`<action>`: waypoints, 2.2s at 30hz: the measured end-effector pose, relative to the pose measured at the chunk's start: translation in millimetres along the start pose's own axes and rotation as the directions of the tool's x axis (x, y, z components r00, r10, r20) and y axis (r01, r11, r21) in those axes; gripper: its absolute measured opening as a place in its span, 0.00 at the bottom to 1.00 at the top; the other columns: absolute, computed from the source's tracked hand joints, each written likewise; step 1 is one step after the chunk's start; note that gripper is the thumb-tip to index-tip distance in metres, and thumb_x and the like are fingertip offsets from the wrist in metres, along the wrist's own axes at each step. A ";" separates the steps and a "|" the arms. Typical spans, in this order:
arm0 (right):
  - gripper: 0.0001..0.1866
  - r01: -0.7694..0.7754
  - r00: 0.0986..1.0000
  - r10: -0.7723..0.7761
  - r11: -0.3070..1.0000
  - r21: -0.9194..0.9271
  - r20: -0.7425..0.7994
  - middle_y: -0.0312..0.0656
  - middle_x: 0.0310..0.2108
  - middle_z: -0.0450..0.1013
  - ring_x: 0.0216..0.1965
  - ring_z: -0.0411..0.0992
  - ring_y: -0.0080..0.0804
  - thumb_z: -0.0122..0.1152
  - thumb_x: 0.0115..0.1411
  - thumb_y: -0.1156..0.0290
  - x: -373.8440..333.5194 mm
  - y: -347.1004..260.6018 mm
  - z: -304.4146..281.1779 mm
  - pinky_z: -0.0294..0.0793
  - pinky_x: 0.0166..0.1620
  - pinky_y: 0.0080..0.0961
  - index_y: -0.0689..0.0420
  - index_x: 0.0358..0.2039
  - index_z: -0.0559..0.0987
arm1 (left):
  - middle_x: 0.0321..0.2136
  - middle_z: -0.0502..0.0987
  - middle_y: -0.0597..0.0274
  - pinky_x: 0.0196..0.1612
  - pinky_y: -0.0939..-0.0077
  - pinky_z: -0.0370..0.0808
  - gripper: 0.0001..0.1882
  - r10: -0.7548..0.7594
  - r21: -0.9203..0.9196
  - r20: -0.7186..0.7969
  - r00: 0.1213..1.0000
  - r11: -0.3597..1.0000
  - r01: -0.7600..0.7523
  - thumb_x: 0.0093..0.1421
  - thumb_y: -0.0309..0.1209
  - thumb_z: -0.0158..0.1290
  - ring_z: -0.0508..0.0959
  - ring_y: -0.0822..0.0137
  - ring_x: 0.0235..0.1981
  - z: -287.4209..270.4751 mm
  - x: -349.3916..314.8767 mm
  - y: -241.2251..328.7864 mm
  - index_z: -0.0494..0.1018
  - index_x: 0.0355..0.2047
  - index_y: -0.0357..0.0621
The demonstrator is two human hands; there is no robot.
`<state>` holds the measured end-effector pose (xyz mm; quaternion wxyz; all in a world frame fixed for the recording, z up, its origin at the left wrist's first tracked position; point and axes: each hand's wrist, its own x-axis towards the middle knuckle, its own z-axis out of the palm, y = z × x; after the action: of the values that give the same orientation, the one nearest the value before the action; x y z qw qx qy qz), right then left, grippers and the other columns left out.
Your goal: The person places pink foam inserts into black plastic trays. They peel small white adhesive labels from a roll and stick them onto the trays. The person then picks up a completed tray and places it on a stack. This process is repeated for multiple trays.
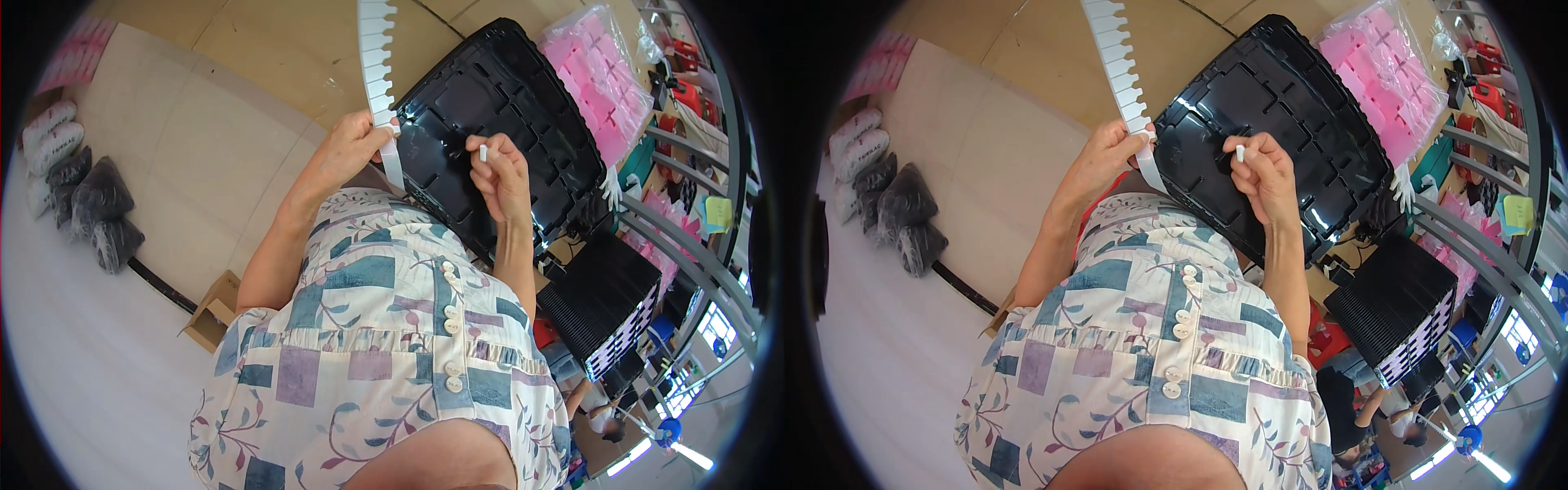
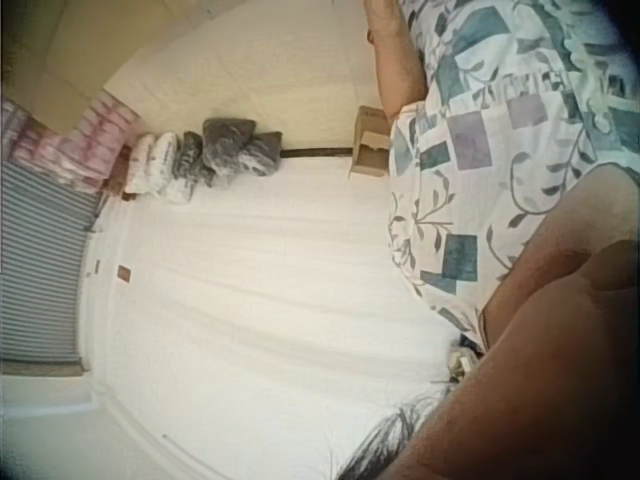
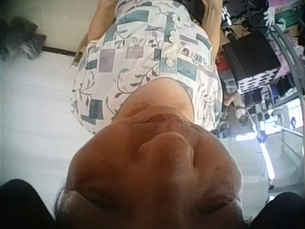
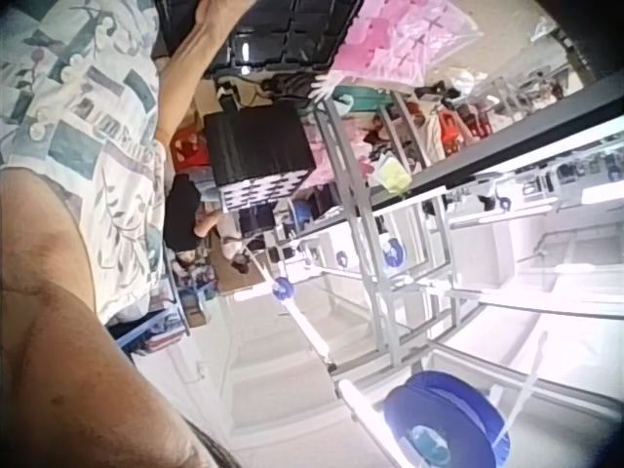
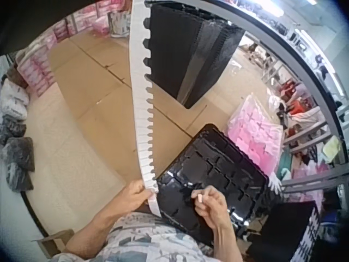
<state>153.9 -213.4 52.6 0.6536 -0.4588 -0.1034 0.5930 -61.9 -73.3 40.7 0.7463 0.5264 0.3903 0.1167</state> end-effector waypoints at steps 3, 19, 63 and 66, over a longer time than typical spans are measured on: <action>0.04 -0.119 0.968 0.119 0.993 -0.011 0.220 0.43 0.33 0.74 0.20 0.57 0.12 0.52 0.63 0.80 -9.3 1.1 -8.5 0.51 0.17 0.09 0.58 0.31 0.71 | 0.28 0.74 0.72 0.25 0.85 0.60 0.09 0.026 -0.063 0.009 1.000 0.998 -0.025 0.62 0.30 0.55 0.65 0.83 0.24 24.4 -4.0 10.8 0.76 0.40 0.39; 0.07 0.188 0.932 -0.359 0.585 -0.789 -0.044 0.27 0.17 0.67 0.21 0.60 0.12 0.67 0.56 0.71 -33.8 -30.9 14.8 0.60 0.25 0.15 0.60 0.31 0.81 | 0.27 0.78 0.59 0.29 0.81 0.77 0.08 0.133 -0.082 0.162 0.978 0.989 -0.121 0.62 0.26 0.53 0.78 0.73 0.24 86.8 5.9 20.6 0.74 0.39 0.33; 0.06 -0.019 0.873 -0.464 -0.344 -0.939 0.152 0.51 0.26 0.76 0.32 0.76 0.51 0.60 0.55 0.70 -19.8 -132.6 -210.4 0.73 0.36 0.43 0.59 0.28 0.77 | 0.32 0.76 0.66 0.50 0.76 0.67 0.08 0.118 -0.149 0.258 0.959 0.985 -0.081 0.65 0.34 0.55 0.74 0.75 0.37 127.8 43.0 3.2 0.75 0.34 0.43; 0.06 -0.031 0.899 -0.419 -0.354 -0.935 0.129 0.52 0.26 0.76 0.31 0.76 0.52 0.60 0.54 0.71 -17.9 -137.3 -208.4 0.74 0.36 0.44 0.60 0.27 0.76 | 0.30 0.76 0.68 0.50 0.76 0.65 0.11 0.102 -0.160 0.229 0.968 0.985 -0.066 0.65 0.35 0.55 0.72 0.76 0.36 129.9 42.3 8.2 0.78 0.31 0.40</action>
<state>383.9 -311.3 42.9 0.1102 -0.8428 -0.5229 0.0639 59.9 -135.4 46.8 0.8196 0.4946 0.2658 0.1141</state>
